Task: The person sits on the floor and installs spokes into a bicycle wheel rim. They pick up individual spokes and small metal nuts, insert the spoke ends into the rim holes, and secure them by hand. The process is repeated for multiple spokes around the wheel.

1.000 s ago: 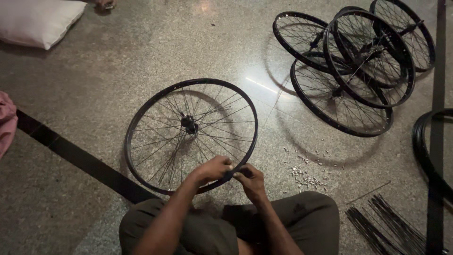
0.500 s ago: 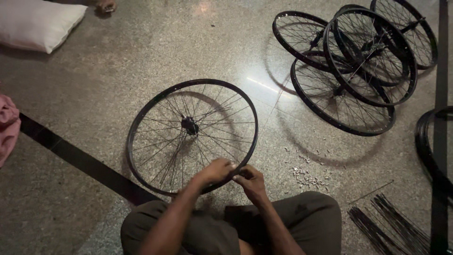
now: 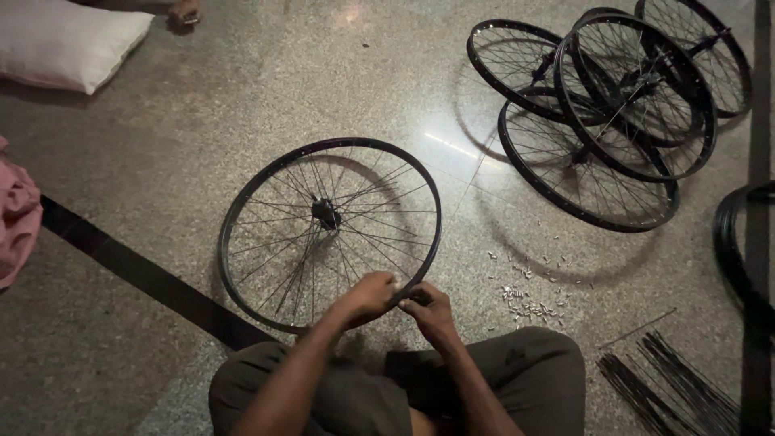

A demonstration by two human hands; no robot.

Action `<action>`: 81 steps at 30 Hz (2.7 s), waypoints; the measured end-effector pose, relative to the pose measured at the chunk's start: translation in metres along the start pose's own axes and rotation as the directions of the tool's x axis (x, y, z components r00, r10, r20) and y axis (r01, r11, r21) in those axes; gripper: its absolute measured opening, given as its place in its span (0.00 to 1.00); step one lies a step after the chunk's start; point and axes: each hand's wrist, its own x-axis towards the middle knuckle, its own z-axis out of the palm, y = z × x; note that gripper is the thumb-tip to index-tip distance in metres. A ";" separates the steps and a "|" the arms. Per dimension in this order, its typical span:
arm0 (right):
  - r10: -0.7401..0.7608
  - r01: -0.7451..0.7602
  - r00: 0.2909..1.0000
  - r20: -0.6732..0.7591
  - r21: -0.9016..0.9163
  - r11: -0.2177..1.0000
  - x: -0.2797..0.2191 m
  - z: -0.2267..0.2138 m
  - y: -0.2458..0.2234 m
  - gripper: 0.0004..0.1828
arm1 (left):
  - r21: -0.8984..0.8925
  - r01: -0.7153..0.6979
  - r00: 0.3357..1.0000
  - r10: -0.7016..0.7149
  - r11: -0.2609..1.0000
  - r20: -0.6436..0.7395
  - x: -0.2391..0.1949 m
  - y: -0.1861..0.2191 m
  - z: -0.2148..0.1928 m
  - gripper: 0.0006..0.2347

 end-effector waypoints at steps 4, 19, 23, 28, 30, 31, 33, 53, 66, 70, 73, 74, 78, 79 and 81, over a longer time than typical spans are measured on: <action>-0.074 0.074 0.997 0.011 -0.163 0.984 -0.003 -0.002 -0.001 0.08 | -0.080 -0.028 1.000 0.029 0.996 0.009 -0.012 0.010 0.005 0.13; 0.318 -0.141 0.923 0.217 -0.579 0.803 -0.020 0.003 -0.056 0.11 | 0.279 0.249 0.942 -0.298 0.928 0.152 -0.042 -0.004 0.006 0.14; 0.172 -0.102 0.974 0.145 -0.396 0.913 -0.003 0.014 -0.074 0.12 | 0.321 0.320 0.936 -0.350 0.891 0.039 -0.069 -0.006 -0.014 0.13; 0.043 0.008 0.998 0.054 -0.710 0.705 0.045 0.043 -0.069 0.16 | 0.003 0.421 0.813 -0.376 0.907 -0.444 -0.054 -0.013 -0.029 0.14; -0.040 0.074 0.997 0.062 -0.775 0.628 0.069 0.059 -0.058 0.16 | -0.121 0.382 0.779 -0.389 0.916 -0.491 -0.040 -0.018 -0.031 0.16; -0.083 0.105 0.994 0.069 -0.803 0.586 0.080 0.066 -0.053 0.16 | -0.160 0.371 0.764 -0.398 0.915 -0.508 -0.034 -0.020 -0.031 0.16; -0.259 0.267 0.954 0.152 -0.823 0.502 0.102 0.078 -0.044 0.19 | -0.232 0.344 0.733 -0.415 0.910 -0.539 -0.022 -0.020 -0.032 0.15; 0.135 0.137 0.954 0.268 -0.789 0.600 0.019 0.038 -0.091 0.19 | -0.572 0.112 0.805 -0.412 0.813 -0.427 0.015 -0.024 -0.007 0.15; 0.349 -0.255 0.937 -0.033 0.618 0.743 -0.041 -0.026 -0.003 0.19 | -0.178 0.277 0.872 -0.325 0.944 -0.366 -0.012 -0.015 0.070 0.18; 0.322 -0.213 0.936 -0.141 0.500 0.839 -0.038 -0.007 -0.033 0.21 | -0.250 0.241 0.894 -0.315 0.938 -0.317 -0.011 -0.012 0.067 0.17; 0.314 -0.197 0.933 -0.178 0.477 0.857 -0.042 -0.002 -0.047 0.19 | -0.429 0.318 0.886 -0.426 0.845 -0.183 -0.021 0.002 0.053 0.14; 0.316 -0.195 0.929 -0.194 0.469 0.861 -0.045 -0.001 -0.047 0.18 | -0.457 0.330 0.884 -0.440 0.826 -0.157 -0.025 0.007 0.046 0.14; 0.260 -0.210 0.939 -0.225 0.223 0.952 -0.046 -0.002 -0.034 0.15 | -0.652 0.265 0.904 -0.419 0.710 -0.089 -0.036 0.027 0.019 0.14; 0.243 -0.219 0.939 -0.243 0.124 0.968 -0.046 -0.002 -0.029 0.15 | -0.682 0.245 0.917 -0.394 0.689 -0.069 -0.037 0.029 0.014 0.15; 0.233 -0.226 0.939 -0.254 0.056 0.973 -0.044 0.000 -0.020 0.15 | -0.740 0.205 0.938 -0.344 0.640 -0.037 -0.032 0.030 0.006 0.15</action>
